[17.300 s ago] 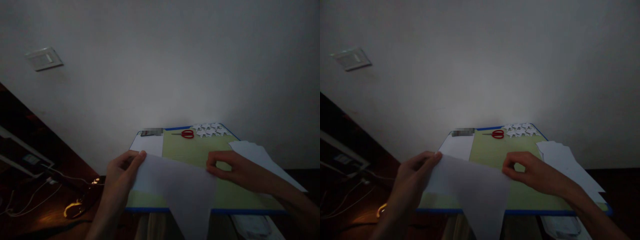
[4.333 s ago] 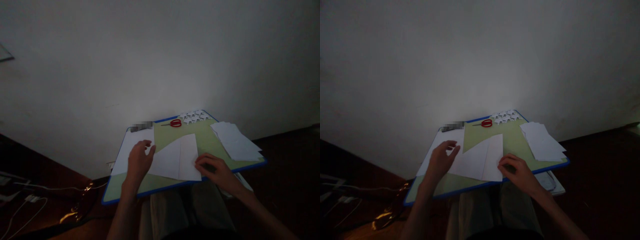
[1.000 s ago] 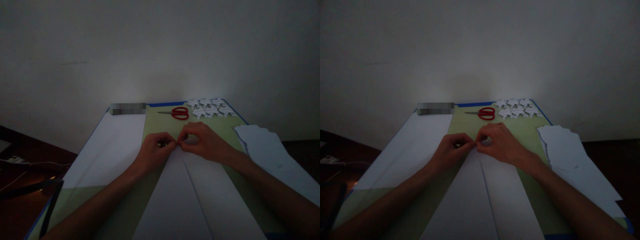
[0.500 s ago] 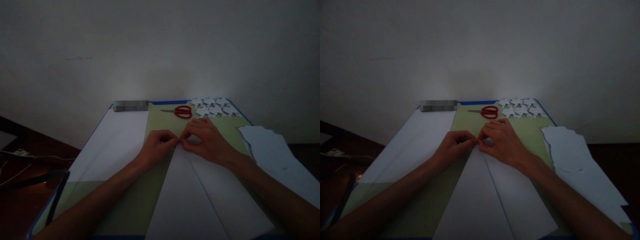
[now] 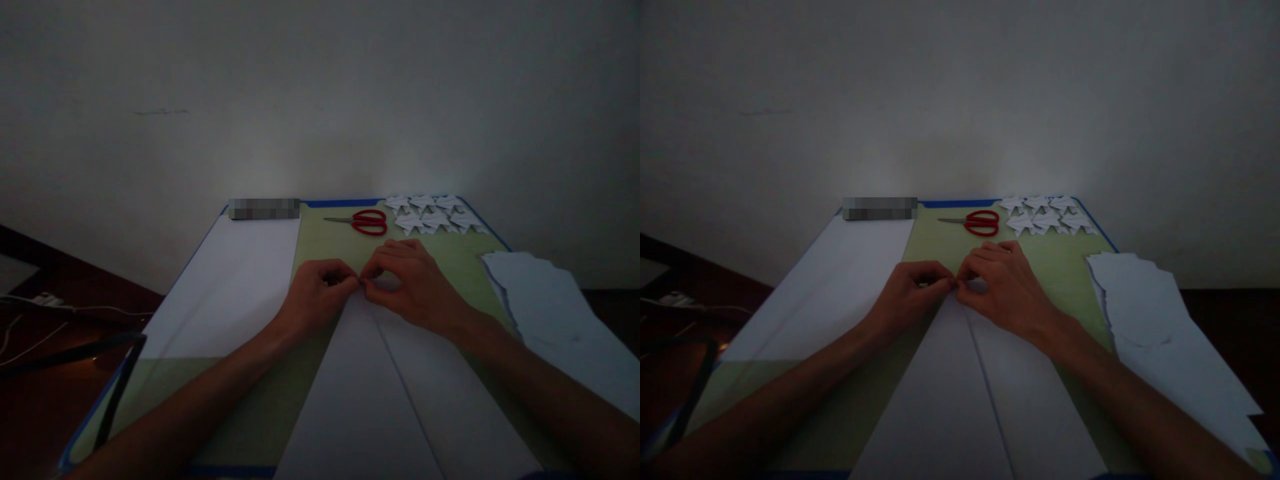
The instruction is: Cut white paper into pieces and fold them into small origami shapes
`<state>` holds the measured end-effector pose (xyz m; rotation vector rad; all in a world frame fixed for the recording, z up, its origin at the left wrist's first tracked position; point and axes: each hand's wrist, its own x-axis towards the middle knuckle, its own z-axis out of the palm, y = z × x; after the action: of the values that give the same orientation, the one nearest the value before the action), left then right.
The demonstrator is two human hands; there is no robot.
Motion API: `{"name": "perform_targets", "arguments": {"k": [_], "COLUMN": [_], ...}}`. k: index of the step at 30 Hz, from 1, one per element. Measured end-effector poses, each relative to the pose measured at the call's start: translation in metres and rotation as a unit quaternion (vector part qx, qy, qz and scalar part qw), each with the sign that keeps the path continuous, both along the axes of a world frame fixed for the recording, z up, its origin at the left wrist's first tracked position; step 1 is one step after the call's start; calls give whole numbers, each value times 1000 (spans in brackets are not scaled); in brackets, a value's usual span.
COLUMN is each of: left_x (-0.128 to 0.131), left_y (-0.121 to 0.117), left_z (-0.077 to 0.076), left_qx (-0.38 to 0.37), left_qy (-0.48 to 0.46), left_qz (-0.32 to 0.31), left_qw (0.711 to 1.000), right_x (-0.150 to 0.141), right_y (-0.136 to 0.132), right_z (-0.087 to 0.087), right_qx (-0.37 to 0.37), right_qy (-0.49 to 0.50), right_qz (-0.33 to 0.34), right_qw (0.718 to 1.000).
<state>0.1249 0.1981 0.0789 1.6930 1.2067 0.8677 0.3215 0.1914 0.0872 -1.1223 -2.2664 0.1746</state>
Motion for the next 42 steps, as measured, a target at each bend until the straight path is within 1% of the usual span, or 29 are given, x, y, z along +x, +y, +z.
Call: {"name": "perform_targets", "arguments": {"k": [6, 9, 11, 15, 22, 24, 28, 33, 37, 42], "left_x": [0, 0, -1, -2, -1, -1, -3, -5, -5, -4], "left_y": [0, 0, 1, 4, 4, 4, 4, 3, 3, 2], "left_z": [-6, -6, -6, -3, -3, -4, -6, -5, -5, -7], "left_qx": [11, 8, 4, 20, 28, 30, 44, 56, 52, 59], "left_qy": [-16, -34, -40, -17, -13, -11, 6, 20, 22, 18], "left_qz": [16, 22, 20, 18, 14, 13, 2, -27, -35, -35], "left_qw": [1000, 999, 999, 1000, 999, 999, 999, 998, 998, 997], "right_x": [-6, -6, -3, 2, 1, 2, 9, 15, 14, 13], "right_y": [-3, -3, -1, 2, 1, 1, 3, 7, 6, 3], "right_z": [-4, -4, -4, -3, -3, -2, 0, 3, 5, 6], "right_qx": [18, 32, 26, 4, 61, 49, -24, -91, -100, -92], "right_qy": [7, 18, 24, 23, -20, -12, 7, 27, 33, 48], "right_qz": [-26, -32, -31, -11, -9, -9, -21, -5, -4, 8], "right_qw": [999, 999, 999, 1000, 998, 999, 999, 996, 994, 995]}}
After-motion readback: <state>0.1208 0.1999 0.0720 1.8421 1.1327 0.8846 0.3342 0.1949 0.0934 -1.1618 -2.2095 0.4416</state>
